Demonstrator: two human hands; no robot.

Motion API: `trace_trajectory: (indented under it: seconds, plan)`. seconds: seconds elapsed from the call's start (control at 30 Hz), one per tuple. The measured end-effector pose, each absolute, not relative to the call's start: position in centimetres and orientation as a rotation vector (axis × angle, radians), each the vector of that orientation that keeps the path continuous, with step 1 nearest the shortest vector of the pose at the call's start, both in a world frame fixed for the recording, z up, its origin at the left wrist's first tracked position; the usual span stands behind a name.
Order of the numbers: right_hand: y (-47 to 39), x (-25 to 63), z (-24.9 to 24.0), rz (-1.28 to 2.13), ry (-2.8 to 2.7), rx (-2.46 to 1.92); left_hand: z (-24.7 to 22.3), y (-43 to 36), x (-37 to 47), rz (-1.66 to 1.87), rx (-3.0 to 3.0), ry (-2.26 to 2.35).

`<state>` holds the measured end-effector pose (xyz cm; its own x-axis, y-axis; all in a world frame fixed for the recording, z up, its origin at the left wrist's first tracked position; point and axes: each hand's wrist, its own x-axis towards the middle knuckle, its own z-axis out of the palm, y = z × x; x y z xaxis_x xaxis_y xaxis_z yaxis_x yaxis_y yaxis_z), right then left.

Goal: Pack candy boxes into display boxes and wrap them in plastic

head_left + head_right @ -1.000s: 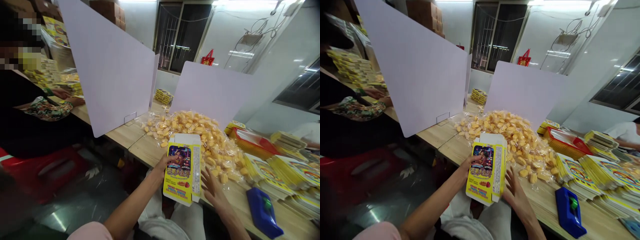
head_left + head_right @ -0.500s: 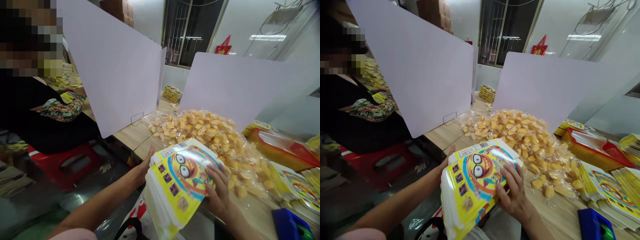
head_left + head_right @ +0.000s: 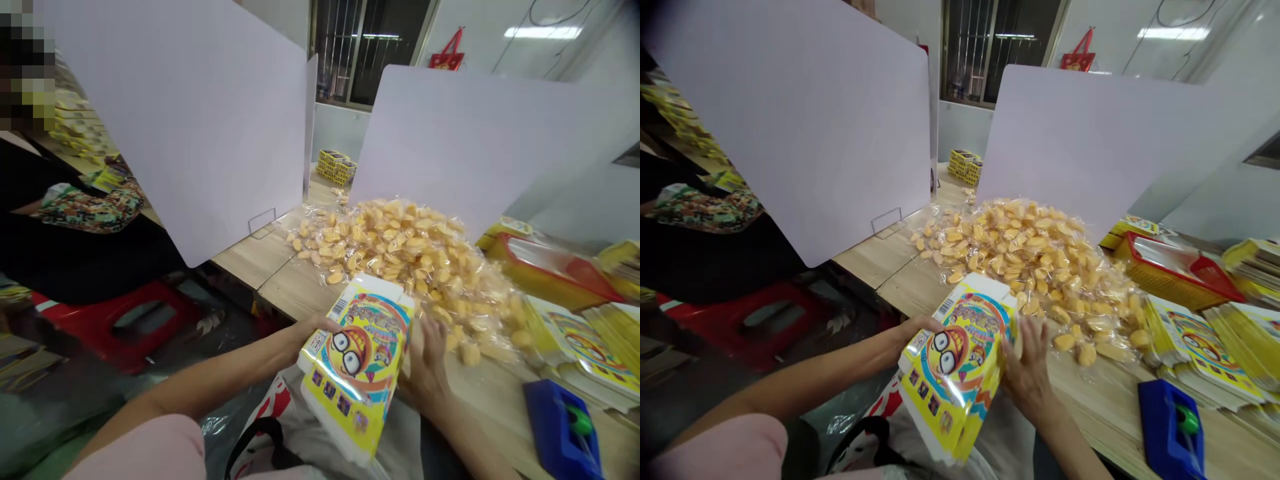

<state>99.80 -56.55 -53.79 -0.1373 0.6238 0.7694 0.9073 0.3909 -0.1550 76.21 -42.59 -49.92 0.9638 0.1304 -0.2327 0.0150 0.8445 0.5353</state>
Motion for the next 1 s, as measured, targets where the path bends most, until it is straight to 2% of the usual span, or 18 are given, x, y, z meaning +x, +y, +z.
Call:
trace_trajectory:
  seconds: [0.1, 0.2, 0.27, 0.43, 0.57, 0.8, 1.0]
  plan:
    - [-55.4, 99.4, -53.6, 0.227, -1.411, -1.499, -49.5, -42.4, 75.8, 0.217, 0.553, 0.361]
    - [-53.8, 99.1, -52.1, 1.085, -1.062, -1.302, -49.5, -42.0, 75.4, 0.390, 0.548, 0.479]
    - [-52.6, 98.6, -50.6, 1.401, -0.957, -1.168, -49.6, -42.1, 75.3, 0.532, 0.562, 0.544]
    - [-48.8, 95.8, -47.7, 1.710, -0.866, -1.117, -49.9, -43.0, 75.5, 0.835, 0.617, 0.628]
    - [-46.4, 94.0, -47.8, 1.980, -0.648, -1.173, -49.9, -43.6, 74.9, 1.033, 0.688, 0.668]
    - [-46.1, 91.9, -50.1, 2.065, -0.576, -1.006, -50.7, -43.3, 72.9, 1.007, 0.672, 0.697]
    - [-47.0, 90.5, -50.0, 1.983, -0.573, -1.057, -51.4, -42.3, 71.4, 0.904, 0.708, 0.697]
